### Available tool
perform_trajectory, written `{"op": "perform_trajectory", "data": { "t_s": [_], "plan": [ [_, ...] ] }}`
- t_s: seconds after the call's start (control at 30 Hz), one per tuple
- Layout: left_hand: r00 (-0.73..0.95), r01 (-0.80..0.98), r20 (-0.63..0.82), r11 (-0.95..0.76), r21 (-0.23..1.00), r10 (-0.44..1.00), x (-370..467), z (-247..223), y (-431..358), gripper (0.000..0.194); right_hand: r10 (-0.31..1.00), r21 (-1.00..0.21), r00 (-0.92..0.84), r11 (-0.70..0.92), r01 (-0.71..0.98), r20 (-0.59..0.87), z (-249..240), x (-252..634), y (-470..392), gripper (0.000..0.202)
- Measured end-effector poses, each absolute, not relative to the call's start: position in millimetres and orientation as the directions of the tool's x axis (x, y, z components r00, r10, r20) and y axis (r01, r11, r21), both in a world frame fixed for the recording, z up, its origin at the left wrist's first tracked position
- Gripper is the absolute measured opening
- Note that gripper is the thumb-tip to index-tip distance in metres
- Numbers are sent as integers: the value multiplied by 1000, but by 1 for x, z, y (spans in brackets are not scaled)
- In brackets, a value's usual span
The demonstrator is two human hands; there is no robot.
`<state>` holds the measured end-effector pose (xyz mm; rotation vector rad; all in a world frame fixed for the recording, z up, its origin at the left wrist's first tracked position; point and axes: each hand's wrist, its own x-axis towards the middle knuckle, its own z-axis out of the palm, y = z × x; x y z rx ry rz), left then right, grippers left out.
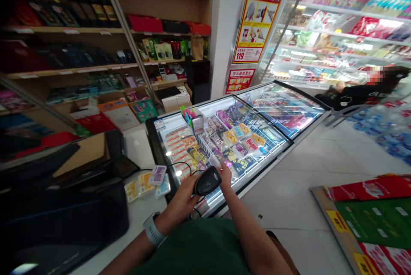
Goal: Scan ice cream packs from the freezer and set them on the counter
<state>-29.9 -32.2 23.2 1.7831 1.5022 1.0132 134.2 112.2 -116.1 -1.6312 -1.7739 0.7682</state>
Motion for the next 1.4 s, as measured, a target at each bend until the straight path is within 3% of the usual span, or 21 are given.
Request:
{"op": "perform_trajectory", "data": {
  "t_s": [0.23, 0.53, 1.0, 1.4],
  "plan": [
    [66, 535, 176, -183, 825, 982, -31, 19, -30, 51, 1000, -755, 11, -13, 655, -7, -114, 155, 127, 38],
    [43, 546, 179, -173, 820, 983, -35, 20, -31, 47, 997, -849, 79, -56, 525, -17, -100, 171, 131, 53],
    [-14, 557, 200, -158, 815, 980, -44, 21, -18, 45, 992, -957, 105, 33, 290, 66, -68, 178, 144, 51],
    [-22, 590, 179, -131, 797, 984, -48, 29, -14, 43, 988, -954, 107, 72, 293, 107, -50, 176, 145, 49]
  ]
}}
